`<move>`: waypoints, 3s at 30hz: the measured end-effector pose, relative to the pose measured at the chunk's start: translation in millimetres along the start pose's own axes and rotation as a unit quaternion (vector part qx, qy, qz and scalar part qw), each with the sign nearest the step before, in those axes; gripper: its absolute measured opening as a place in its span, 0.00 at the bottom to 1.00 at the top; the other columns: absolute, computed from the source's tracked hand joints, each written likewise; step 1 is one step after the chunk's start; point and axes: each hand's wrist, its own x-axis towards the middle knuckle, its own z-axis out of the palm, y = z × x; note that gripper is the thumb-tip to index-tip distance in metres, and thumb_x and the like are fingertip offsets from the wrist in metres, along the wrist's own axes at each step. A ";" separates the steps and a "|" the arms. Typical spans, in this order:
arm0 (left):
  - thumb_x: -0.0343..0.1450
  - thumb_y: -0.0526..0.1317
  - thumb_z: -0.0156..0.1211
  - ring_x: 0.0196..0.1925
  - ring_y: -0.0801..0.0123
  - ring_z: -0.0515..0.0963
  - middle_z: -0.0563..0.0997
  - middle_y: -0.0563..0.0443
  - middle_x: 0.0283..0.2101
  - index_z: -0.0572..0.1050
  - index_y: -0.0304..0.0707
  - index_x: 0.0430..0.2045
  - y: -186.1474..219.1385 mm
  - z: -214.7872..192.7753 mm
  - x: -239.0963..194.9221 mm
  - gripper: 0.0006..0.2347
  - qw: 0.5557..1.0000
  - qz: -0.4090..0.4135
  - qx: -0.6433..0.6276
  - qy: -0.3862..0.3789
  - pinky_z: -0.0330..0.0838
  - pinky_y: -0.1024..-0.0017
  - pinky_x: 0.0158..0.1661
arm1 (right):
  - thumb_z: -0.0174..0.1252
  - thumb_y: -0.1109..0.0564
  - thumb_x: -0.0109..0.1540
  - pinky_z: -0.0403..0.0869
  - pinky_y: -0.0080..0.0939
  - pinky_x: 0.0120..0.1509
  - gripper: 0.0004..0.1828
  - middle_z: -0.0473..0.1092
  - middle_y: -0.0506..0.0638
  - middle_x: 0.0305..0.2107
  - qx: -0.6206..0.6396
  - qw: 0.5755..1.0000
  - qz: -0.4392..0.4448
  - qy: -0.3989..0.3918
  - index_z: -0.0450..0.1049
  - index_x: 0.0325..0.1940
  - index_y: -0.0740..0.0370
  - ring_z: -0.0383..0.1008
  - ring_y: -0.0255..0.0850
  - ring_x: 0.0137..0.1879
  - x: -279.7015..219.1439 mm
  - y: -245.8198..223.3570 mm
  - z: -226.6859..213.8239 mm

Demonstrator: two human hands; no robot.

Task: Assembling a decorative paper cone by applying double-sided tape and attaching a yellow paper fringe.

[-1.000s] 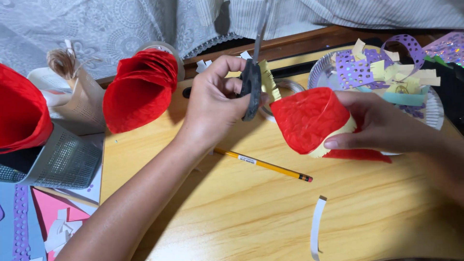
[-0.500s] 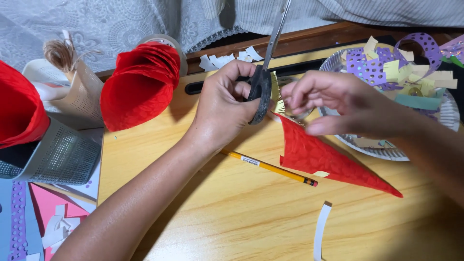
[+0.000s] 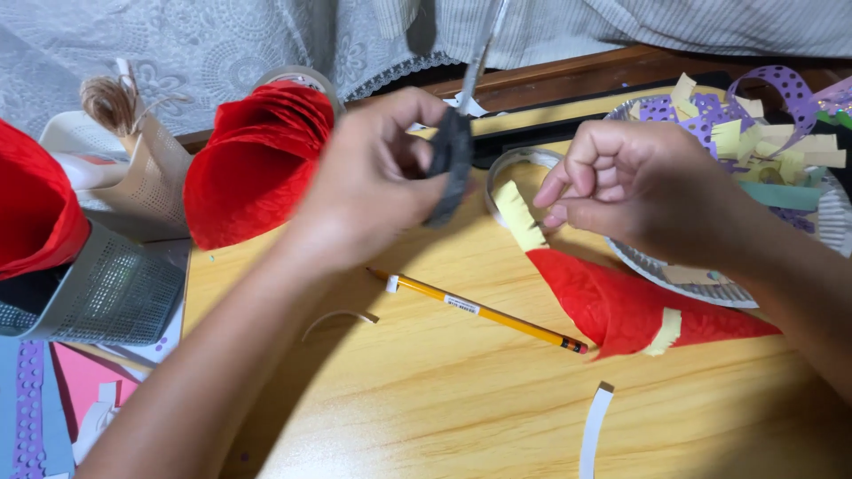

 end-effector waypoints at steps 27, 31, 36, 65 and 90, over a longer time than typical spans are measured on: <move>0.63 0.47 0.59 0.21 0.65 0.69 0.77 0.58 0.18 0.76 0.56 0.22 76.6 -20.2 -31.7 0.03 0.691 -0.252 0.615 -0.286 0.62 0.67 0.28 | 0.67 0.62 0.55 0.66 0.35 0.36 0.13 0.67 0.41 0.22 -0.173 0.968 0.037 -0.178 0.70 0.22 0.54 0.64 0.33 0.29 1.5 21.1 -0.4; 0.63 0.45 0.57 0.23 0.64 0.71 0.78 0.57 0.19 0.78 0.57 0.24 79.2 -14.0 -31.1 0.03 0.676 -0.276 0.613 -0.302 0.62 0.65 0.28 | 0.69 0.62 0.51 0.77 0.34 0.51 0.11 0.88 0.42 0.43 -0.183 0.969 0.078 -0.148 0.73 0.18 0.56 0.89 0.27 0.53 6.4 8.6 -21.7; 0.65 0.48 0.59 0.26 0.63 0.75 0.80 0.57 0.22 0.78 0.56 0.25 66.2 -13.8 -28.6 0.04 0.691 -0.253 0.606 -0.302 0.66 0.64 0.31 | 0.70 0.65 0.51 0.81 0.33 0.44 0.08 0.87 0.47 0.46 -0.077 0.985 0.095 -0.119 0.77 0.22 0.59 0.86 0.31 0.46 11.7 18.4 -51.3; 0.67 0.52 0.59 0.28 0.54 0.74 0.79 0.53 0.22 0.75 0.52 0.23 35.7 -7.4 -20.2 0.09 0.727 -0.168 0.602 -0.284 0.66 0.58 0.32 | 0.70 0.65 0.51 0.83 0.28 0.49 0.17 0.86 0.47 0.41 -0.071 0.993 0.002 -0.091 0.87 0.43 0.54 0.87 0.31 0.43 3.8 13.0 -38.1; 0.65 0.49 0.61 0.27 0.53 0.75 0.80 0.55 0.21 0.78 0.54 0.25 29.3 3.2 -16.5 0.05 0.760 -0.156 0.566 -0.279 0.68 0.57 0.30 | 0.68 0.63 0.50 0.79 0.31 0.39 0.22 0.86 0.38 0.45 -0.128 0.982 -0.006 -0.138 0.87 0.47 0.46 0.84 0.29 0.39 5.9 8.7 -36.7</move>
